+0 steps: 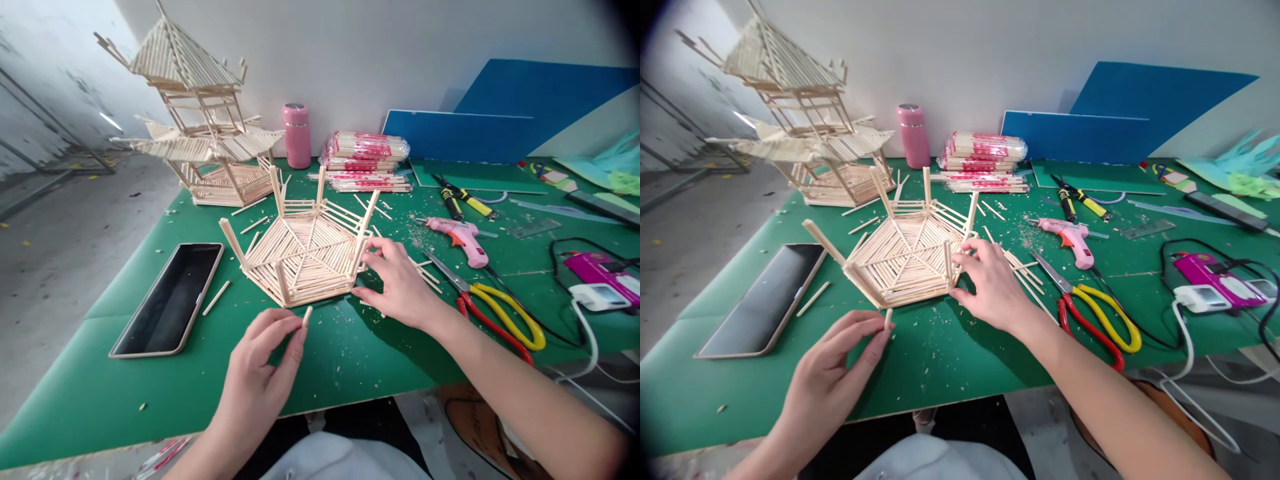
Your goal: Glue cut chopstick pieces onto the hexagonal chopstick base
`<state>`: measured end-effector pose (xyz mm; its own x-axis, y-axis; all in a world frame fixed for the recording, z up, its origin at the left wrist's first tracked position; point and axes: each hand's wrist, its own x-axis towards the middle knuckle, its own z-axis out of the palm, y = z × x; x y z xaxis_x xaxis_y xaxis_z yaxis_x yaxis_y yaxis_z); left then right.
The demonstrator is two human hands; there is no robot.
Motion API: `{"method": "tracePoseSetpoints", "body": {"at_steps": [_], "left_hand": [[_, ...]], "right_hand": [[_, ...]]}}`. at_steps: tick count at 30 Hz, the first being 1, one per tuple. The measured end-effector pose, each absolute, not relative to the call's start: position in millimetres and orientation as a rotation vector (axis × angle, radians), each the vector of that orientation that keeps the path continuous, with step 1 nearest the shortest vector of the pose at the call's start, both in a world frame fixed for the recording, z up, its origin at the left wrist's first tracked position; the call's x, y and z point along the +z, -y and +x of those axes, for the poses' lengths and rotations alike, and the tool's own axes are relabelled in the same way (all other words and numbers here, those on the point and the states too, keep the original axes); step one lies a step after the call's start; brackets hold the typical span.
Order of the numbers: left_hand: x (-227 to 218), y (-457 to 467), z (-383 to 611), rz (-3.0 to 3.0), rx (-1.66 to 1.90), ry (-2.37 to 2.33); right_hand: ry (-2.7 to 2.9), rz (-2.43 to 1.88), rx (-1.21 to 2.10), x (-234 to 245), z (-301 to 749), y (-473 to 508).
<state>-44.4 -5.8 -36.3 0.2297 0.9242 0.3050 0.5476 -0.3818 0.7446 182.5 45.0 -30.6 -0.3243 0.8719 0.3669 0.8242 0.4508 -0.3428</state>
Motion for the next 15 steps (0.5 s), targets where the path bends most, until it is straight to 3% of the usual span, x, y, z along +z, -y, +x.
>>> {"method": "tracePoseSetpoints", "body": {"at_steps": [4, 15], "left_hand": [[-42, -1, -53, 2.072, 1.099, -1.523], [-38, -3, -56, 1.981, 1.064, -1.457]], "right_hand": [[2.317, -1.346, 0.163, -26, 181, -57], [2.406, -1.234, 0.327, -8, 175, -72]]}}
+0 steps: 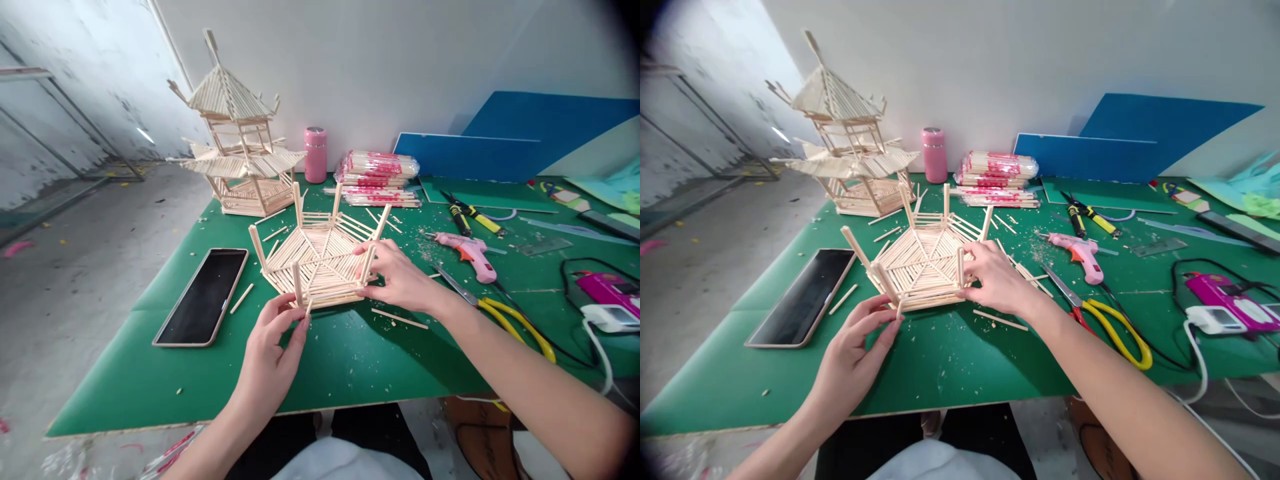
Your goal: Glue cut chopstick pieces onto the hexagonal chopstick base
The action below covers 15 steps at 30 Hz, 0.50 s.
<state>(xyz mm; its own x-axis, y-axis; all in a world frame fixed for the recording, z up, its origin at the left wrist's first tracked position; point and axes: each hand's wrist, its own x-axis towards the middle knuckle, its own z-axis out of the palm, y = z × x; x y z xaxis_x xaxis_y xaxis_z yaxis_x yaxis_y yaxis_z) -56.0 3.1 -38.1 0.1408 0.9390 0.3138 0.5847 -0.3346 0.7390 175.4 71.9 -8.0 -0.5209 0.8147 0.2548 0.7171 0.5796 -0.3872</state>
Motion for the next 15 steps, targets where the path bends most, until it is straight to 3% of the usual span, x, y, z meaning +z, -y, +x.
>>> {"method": "tracePoseSetpoints", "body": {"at_steps": [8, 15], "left_hand": [[-7, -3, -66, 2.025, 1.318, -1.513], [23, -15, -49, 2.099, 1.283, -1.539]], "right_hand": [[2.43, -1.167, 0.468, 27, 160, -81], [2.292, -1.175, 0.738, 50, 143, -90]]}}
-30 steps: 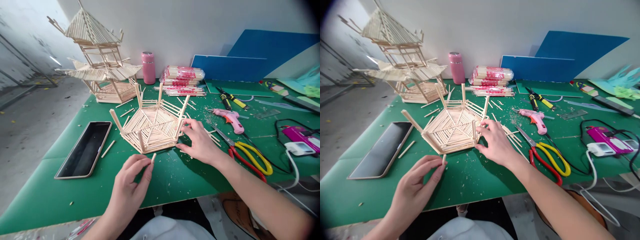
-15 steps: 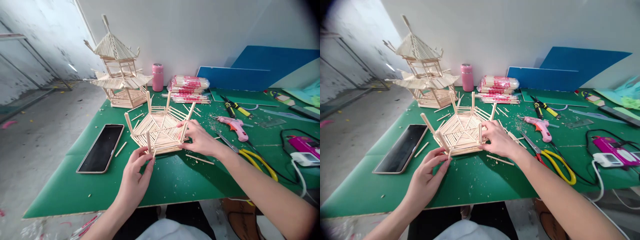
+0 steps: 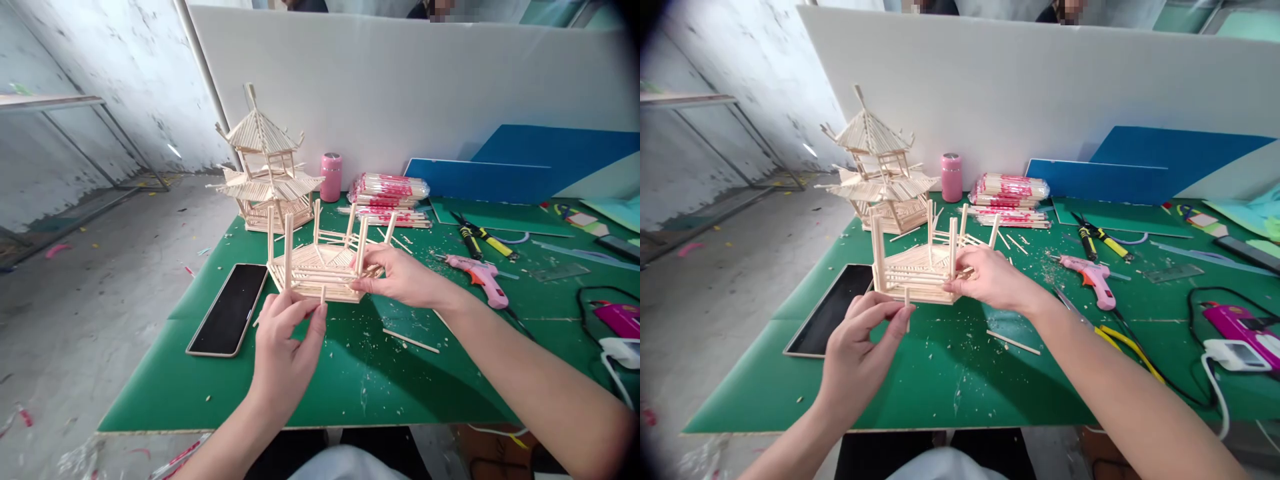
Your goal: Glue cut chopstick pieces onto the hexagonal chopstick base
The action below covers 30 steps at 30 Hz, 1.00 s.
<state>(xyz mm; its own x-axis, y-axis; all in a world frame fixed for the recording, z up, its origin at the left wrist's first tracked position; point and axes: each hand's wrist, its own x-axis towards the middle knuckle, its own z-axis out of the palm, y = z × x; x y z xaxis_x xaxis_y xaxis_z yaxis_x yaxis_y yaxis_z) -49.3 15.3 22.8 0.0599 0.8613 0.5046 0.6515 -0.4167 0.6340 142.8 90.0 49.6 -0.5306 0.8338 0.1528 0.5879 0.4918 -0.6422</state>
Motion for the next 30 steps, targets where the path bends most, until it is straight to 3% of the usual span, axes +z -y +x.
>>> {"method": "tracePoseSetpoints", "body": {"at_steps": [12, 20, 30], "left_hand": [[50, -47, -49, 1.816, 1.365, -1.463], [46, -56, -47, 1.981, 1.398, -1.482], [55, -61, -56, 1.94, 1.249, -1.461]], "right_hand": [[2.206, -1.14, 0.936, 64, 134, -101], [2.138, -1.177, 1.004, 63, 130, -104], [2.087, -1.15, 1.043, 63, 128, -105]]}}
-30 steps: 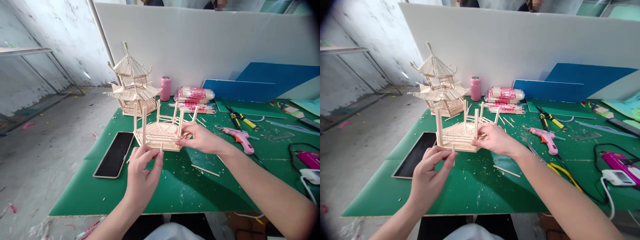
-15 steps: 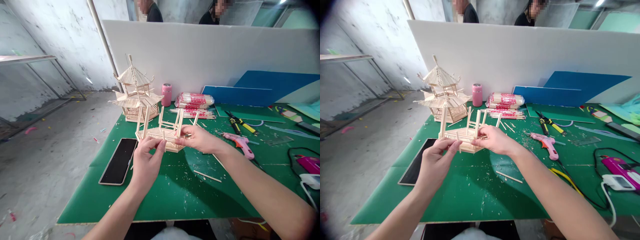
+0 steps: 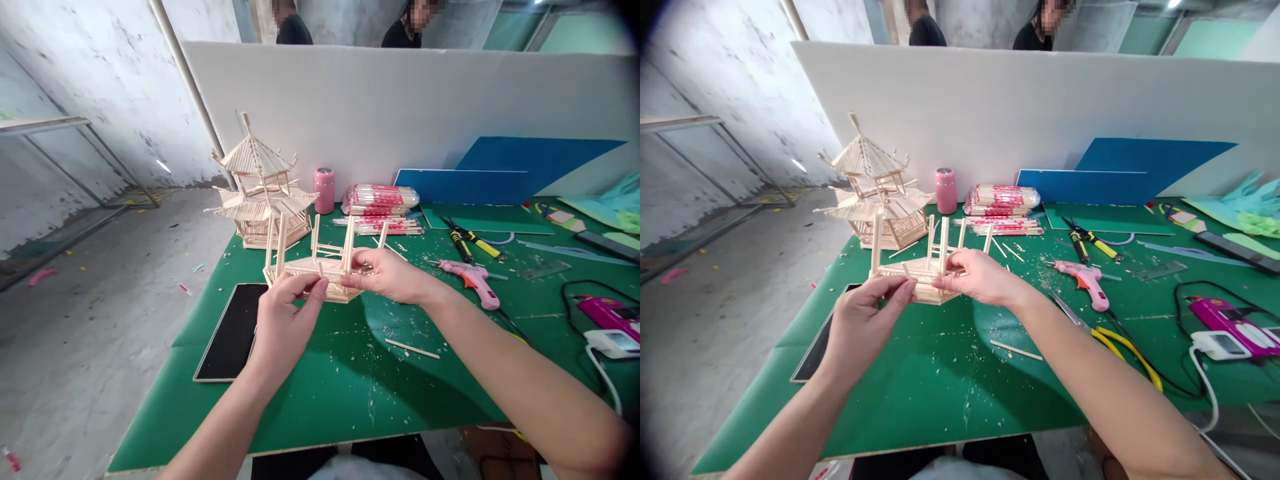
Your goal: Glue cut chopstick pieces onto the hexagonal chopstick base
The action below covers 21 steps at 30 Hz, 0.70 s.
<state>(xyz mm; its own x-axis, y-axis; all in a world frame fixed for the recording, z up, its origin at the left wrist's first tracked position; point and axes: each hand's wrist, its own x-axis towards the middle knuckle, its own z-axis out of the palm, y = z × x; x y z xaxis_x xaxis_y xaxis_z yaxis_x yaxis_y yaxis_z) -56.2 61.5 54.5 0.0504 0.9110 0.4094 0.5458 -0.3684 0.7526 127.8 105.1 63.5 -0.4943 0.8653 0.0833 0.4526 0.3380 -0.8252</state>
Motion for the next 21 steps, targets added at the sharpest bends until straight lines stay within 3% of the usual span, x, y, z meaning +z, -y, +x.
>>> {"method": "tracePoseSetpoints", "body": {"at_steps": [11, 21], "left_hand": [[86, -75, -65, 1.947, 0.931, -1.372], [76, -77, -61, 2.228, 1.139, -1.357]], "right_hand": [[2.075, -1.164, 1.073, 67, 127, -104], [2.084, -1.14, 1.092, 61, 128, -106]]}}
